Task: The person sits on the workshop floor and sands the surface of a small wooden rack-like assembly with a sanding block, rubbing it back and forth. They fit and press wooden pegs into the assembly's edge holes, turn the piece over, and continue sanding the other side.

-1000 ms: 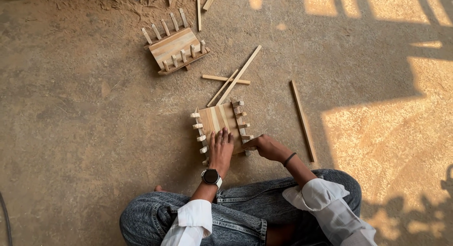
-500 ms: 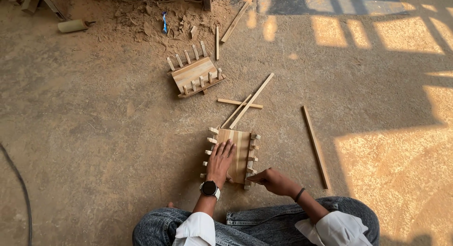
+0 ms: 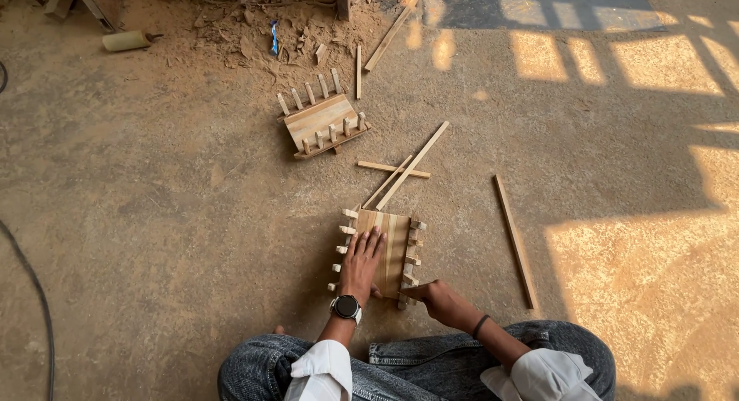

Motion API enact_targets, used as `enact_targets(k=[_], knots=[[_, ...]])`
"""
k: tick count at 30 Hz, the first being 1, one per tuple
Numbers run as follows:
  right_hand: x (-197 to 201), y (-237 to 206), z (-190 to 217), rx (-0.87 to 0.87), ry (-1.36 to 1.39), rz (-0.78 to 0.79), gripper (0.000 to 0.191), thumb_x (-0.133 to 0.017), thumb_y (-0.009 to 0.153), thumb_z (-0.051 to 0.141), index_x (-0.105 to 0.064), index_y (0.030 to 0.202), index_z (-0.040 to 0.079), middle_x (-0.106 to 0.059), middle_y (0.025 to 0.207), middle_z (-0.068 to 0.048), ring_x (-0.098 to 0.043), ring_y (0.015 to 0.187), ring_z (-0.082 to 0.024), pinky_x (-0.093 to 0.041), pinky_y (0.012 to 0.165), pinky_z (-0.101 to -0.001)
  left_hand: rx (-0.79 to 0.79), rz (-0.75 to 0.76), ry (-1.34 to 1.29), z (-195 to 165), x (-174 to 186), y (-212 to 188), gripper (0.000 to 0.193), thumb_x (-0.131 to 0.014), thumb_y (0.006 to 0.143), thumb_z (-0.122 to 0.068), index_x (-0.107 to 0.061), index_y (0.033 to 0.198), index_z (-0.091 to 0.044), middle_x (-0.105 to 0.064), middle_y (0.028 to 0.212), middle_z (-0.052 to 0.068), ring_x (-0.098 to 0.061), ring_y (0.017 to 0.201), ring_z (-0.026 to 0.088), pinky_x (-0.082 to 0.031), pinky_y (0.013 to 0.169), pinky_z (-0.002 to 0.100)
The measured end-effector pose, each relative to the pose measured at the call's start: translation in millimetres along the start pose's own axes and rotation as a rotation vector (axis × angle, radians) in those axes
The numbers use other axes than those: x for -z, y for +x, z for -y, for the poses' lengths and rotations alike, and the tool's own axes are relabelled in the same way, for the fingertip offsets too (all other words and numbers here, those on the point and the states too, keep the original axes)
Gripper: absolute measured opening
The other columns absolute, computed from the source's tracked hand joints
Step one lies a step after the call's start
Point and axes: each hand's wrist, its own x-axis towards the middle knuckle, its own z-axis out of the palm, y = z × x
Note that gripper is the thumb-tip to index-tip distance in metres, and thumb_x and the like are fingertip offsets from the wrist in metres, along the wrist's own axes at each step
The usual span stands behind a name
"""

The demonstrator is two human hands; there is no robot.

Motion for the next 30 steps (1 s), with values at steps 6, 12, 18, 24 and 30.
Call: enact_targets(k=[6,12,18,24,30], knots=[[1.5,-1.5,0.3,-0.113,-0.078,0.145,0.044,-0.052,0.093,-0.011,-0.073,0.125,0.009,-0.079,0.099,-0.018,-0.074,0.075,-0.031,-0.06,0.072,-0.0407,-0.001,0.043,-0.004,1.8,-1.6,4.0,0.158,-0.084,0.049,-0.078,0.004,0.164,-0.014,0.0,0.172,0.012,-0.012,0.157,0.028,-0.001,0.127,0.045],[-4.5,2.3,-4.4,-0.059,-0.054,0.052,0.053,-0.046,0.086,-0.019,-0.069,0.127,0.005,-0.075,0.112,-0.017,-0.077,0.082,-0.028,-0.063,0.076,-0.0365,0.006,0.017,0.007,-0.5,-5.6,2.2,0.159,-0.084,0.048,-0.075,0.004,0.165,-0.014,-0.001,0.173,0.01,-0.013,0.156,0.026,-0.002,0.127,0.044],[-7.5,1.4,-5.8,0.119,0.011,0.02,0.046,-0.052,0.088,-0.015,-0.074,0.123,0.006,-0.077,0.113,-0.016,-0.079,0.086,-0.025,-0.065,0.076,-0.034,0.006,0.015,-0.009,0.5,-2.6,0.9,0.158,-0.084,0.048,-0.075,0.004,0.164,-0.014,0.0,0.172,0.01,-0.011,0.157,0.026,-0.002,0.128,0.044],[-7.4,-2.1,-1.3,0.056,-0.058,0.001,0.059,-0.047,0.08,-0.022,-0.069,0.129,0.003,-0.075,0.117,-0.017,-0.077,0.087,-0.027,-0.064,0.077,-0.0348,0.004,0.029,0.003,0.8,0.9,-0.7,0.157,-0.085,0.049,-0.073,0.002,0.165,-0.013,-0.001,0.173,0.011,-0.013,0.156,0.027,-0.002,0.127,0.044],[-1.3,-8.0,20.6,0.039,-0.044,0.023,0.053,-0.048,0.084,-0.02,-0.072,0.123,0.005,-0.076,0.117,-0.013,-0.079,0.081,-0.025,-0.064,0.065,-0.0368,0.0,0.024,-0.013,1.6,4.8,-2.4,0.155,-0.084,0.049,-0.072,0.001,0.164,-0.014,-0.002,0.172,0.01,-0.012,0.157,0.026,-0.002,0.127,0.044]])
